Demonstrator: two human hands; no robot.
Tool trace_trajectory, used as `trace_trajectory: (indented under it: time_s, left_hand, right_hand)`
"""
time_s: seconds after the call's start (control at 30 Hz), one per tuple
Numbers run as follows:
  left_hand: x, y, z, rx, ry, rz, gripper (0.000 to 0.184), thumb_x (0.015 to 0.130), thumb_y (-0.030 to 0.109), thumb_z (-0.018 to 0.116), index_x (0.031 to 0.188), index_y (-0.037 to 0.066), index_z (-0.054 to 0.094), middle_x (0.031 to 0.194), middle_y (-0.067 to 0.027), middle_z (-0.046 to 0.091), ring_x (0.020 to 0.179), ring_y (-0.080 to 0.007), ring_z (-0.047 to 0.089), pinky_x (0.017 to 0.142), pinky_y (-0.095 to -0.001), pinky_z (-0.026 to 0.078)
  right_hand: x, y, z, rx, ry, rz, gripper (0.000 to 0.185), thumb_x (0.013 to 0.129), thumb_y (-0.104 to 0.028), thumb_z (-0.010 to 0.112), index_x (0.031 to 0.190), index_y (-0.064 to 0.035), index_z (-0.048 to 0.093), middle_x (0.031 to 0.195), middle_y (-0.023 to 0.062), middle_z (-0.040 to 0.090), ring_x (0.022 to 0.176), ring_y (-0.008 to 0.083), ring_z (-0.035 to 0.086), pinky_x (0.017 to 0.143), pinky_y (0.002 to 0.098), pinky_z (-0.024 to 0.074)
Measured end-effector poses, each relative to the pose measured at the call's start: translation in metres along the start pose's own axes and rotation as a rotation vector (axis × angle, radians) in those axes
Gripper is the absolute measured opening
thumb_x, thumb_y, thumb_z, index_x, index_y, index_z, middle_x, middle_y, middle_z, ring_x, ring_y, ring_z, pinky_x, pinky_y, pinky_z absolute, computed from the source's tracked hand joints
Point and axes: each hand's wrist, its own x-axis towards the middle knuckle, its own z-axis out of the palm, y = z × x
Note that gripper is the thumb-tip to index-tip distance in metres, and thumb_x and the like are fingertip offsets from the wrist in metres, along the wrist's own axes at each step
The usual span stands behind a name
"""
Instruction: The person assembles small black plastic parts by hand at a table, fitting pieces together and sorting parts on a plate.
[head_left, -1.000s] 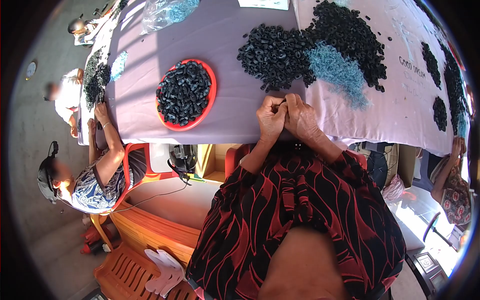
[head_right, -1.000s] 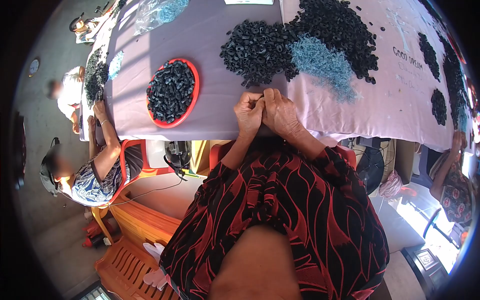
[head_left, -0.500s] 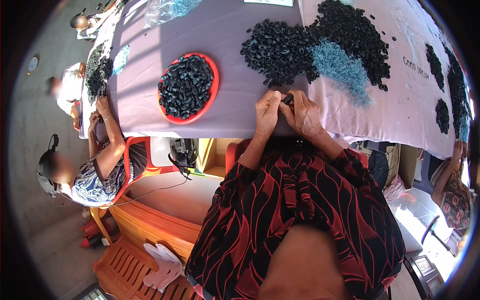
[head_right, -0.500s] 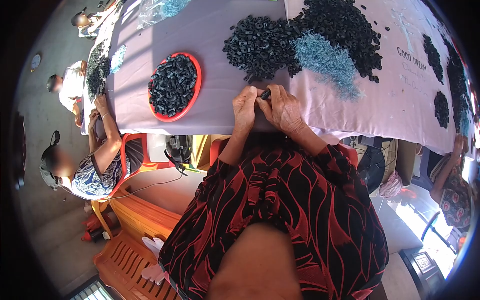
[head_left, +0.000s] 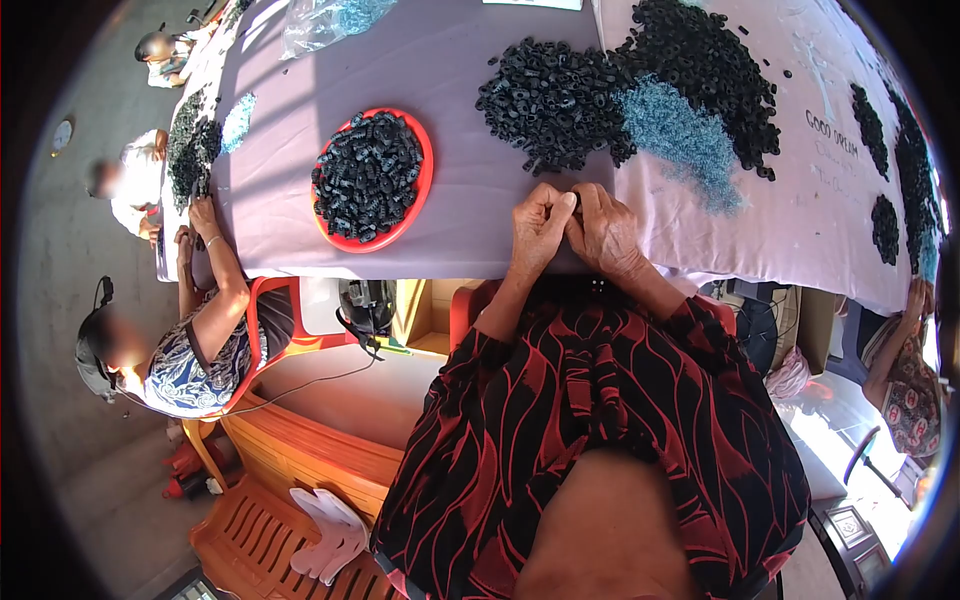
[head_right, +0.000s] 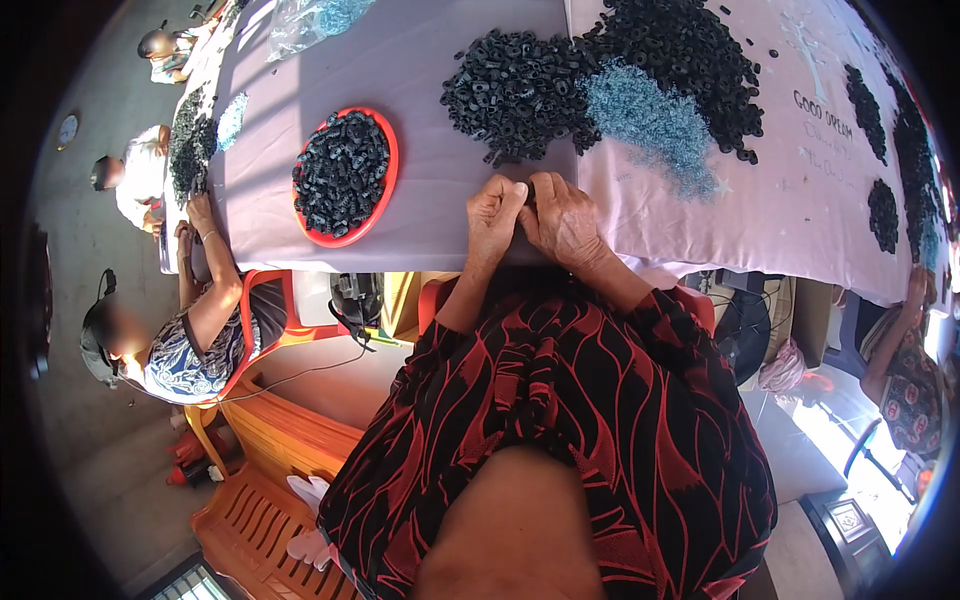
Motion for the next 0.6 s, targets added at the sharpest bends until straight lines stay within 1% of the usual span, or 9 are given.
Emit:
trace_trajectory:
  time_s: [0.07, 0.2, 0.3, 0.37, 0.4, 0.47, 0.6]
  left_hand:
    - [0.001, 0.005, 0.001, 0.098, 0.014, 0.096, 0.023, 0.072, 0.008, 0.047, 0.052, 0.003, 0.038, 0.05, 0.0041, 0.037, 0.048, -0.0018, 0.03, 0.042, -0.0166, 0.026]
    - [0.002, 0.001, 0.0, 0.099, 0.019, 0.151, 0.026, 0.073, 0.012, 0.047, 0.051, 0.004, 0.037, 0.05, 0.0045, 0.036, 0.048, -0.0019, 0.029, 0.041, -0.0169, 0.025]
    - [0.003, -0.001, 0.0, 0.088, 0.009, 0.178, 0.022, 0.072, 0.009, 0.048, 0.053, 0.003, 0.039, 0.05, 0.0047, 0.037, 0.048, -0.0017, 0.03, 0.041, -0.0166, 0.026]
    - [0.004, -0.002, 0.002, 0.093, -0.047, 0.127, 0.015, 0.07, 0.006, 0.048, 0.057, 0.002, 0.042, 0.05, 0.0049, 0.038, 0.049, -0.0012, 0.031, 0.042, -0.0156, 0.027]
    - [0.004, -0.004, 0.002, 0.094, -0.047, 0.127, 0.015, 0.07, 0.006, 0.048, 0.057, 0.002, 0.042, 0.05, 0.0049, 0.038, 0.049, -0.0012, 0.031, 0.042, -0.0156, 0.027]
    - [0.006, -0.007, 0.003, 0.109, -0.04, 0.115, 0.01, 0.069, 0.002, 0.049, 0.06, 0.002, 0.044, 0.052, 0.0046, 0.039, 0.049, -0.0007, 0.033, 0.043, -0.0146, 0.028]
    - [0.008, -0.011, 0.005, 0.153, -0.045, 0.137, 0.01, 0.068, 0.002, 0.049, 0.06, 0.002, 0.044, 0.053, 0.0041, 0.04, 0.049, -0.0005, 0.033, 0.042, -0.0146, 0.028]
  right_hand:
    - [-0.001, 0.001, 0.001, -0.003, -0.006, -0.002, 0.022, 0.061, -0.014, 0.052, 0.075, -0.0024, 0.04, 0.064, 0.0102, 0.044, 0.054, 0.0263, 0.048, 0.046, 0.0324, 0.0398]
    - [0.001, 0.0, -0.001, -0.012, -0.018, -0.016, 0.021, 0.06, -0.013, 0.051, 0.074, -0.0023, 0.039, 0.064, 0.0103, 0.044, 0.053, 0.0265, 0.048, 0.046, 0.0325, 0.04]
    - [0.0, 0.002, -0.001, -0.02, -0.022, -0.021, 0.019, 0.061, -0.012, 0.051, 0.074, -0.0022, 0.039, 0.064, 0.0105, 0.044, 0.053, 0.0266, 0.048, 0.046, 0.0326, 0.04]
    - [0.001, 0.002, -0.001, -0.013, -0.007, -0.015, 0.018, 0.061, -0.011, 0.05, 0.073, -0.0021, 0.039, 0.063, 0.0106, 0.044, 0.054, 0.0265, 0.048, 0.046, 0.0325, 0.0399]
    - [0.001, 0.003, -0.001, -0.005, 0.009, -0.009, 0.017, 0.061, -0.011, 0.049, 0.072, -0.0021, 0.039, 0.063, 0.0107, 0.043, 0.054, 0.0264, 0.047, 0.046, 0.0325, 0.0399]
    - [0.002, 0.005, -0.002, -0.01, 0.007, -0.018, 0.017, 0.061, -0.01, 0.049, 0.072, -0.0021, 0.039, 0.063, 0.0108, 0.043, 0.054, 0.0263, 0.048, 0.046, 0.0324, 0.0399]
    - [0.001, 0.013, -0.001, -0.004, 0.013, -0.057, 0.018, 0.062, -0.01, 0.049, 0.073, -0.0021, 0.038, 0.064, 0.0109, 0.044, 0.055, 0.026, 0.048, 0.046, 0.0321, 0.04]
